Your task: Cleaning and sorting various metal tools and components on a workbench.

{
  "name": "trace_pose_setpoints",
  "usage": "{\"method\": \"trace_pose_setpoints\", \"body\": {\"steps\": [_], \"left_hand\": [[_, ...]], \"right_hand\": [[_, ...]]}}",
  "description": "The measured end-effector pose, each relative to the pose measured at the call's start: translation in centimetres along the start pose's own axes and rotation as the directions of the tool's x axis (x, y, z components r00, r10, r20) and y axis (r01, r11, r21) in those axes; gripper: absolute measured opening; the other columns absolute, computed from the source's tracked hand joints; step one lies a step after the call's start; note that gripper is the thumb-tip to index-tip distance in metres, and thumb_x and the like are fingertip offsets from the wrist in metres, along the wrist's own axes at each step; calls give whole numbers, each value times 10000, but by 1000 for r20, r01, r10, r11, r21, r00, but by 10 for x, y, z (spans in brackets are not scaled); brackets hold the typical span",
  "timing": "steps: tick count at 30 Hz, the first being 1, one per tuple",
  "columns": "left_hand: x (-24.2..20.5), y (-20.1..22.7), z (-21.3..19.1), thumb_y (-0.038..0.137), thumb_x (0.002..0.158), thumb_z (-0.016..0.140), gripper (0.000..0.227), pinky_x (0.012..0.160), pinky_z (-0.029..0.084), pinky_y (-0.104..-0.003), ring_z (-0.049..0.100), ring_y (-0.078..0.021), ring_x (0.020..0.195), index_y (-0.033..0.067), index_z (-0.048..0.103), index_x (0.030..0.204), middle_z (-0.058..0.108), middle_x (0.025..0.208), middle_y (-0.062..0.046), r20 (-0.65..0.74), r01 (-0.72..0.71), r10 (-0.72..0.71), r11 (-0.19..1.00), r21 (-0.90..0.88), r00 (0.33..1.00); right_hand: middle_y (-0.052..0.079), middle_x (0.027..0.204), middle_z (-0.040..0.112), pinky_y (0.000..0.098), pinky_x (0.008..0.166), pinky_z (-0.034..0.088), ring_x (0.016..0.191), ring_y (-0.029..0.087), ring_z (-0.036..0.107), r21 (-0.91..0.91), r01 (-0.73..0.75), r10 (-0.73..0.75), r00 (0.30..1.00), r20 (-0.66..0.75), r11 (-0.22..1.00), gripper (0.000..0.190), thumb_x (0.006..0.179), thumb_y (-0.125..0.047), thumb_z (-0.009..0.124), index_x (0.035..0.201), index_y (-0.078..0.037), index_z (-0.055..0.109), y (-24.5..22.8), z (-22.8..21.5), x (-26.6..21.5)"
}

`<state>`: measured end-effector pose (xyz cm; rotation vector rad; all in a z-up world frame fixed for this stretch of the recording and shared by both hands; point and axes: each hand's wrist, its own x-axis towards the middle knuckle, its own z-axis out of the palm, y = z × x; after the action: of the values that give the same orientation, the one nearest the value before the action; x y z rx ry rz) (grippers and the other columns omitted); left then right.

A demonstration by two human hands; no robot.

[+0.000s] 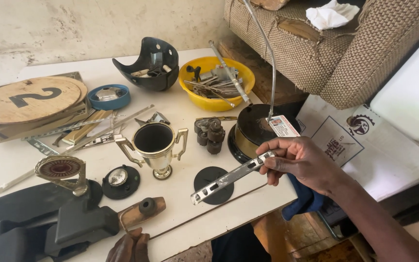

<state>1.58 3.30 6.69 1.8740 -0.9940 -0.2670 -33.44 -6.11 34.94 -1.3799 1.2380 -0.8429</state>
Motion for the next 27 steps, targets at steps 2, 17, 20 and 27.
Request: {"method": "trace_pose_setpoints", "body": {"steps": [2,17,20,27], "left_hand": [[-1,5,-3,280,911,736,238,888,618,-413,735,-292,988,99,826,1036,782,1042,-116,-16,-33,33,999,7,999],[-20,73,-32,80,896,738,170,885,578,-412,717,-299,953,0,796,1034,751,1000,-194,-164,-139,118,983,-122,979],[-17,65,-32,116,893,751,207,884,584,-446,723,-321,971,19,801,1068,766,1010,-189,-112,-144,138,989,-46,984],[-21,95,-50,84,895,726,155,881,597,-420,724,-308,1011,11,800,1009,770,986,-182,-79,-205,202,979,-21,976]], "right_hand": [[316,808,812,427,583,654,560,333,731,20,25,-25,1000,15,999,352,842,5,725,1175,121,725,6,-2,1],[176,805,781,315,724,590,661,222,709,-75,22,-31,992,-124,997,364,827,-88,793,1170,33,797,85,-24,5],[172,782,771,317,730,583,668,215,715,-106,-13,-3,989,-147,994,367,842,-121,782,1181,18,798,97,-26,-1],[102,655,660,282,539,520,566,144,581,-209,-36,0,986,-170,977,412,869,-225,766,1201,16,798,117,-29,1]]}}
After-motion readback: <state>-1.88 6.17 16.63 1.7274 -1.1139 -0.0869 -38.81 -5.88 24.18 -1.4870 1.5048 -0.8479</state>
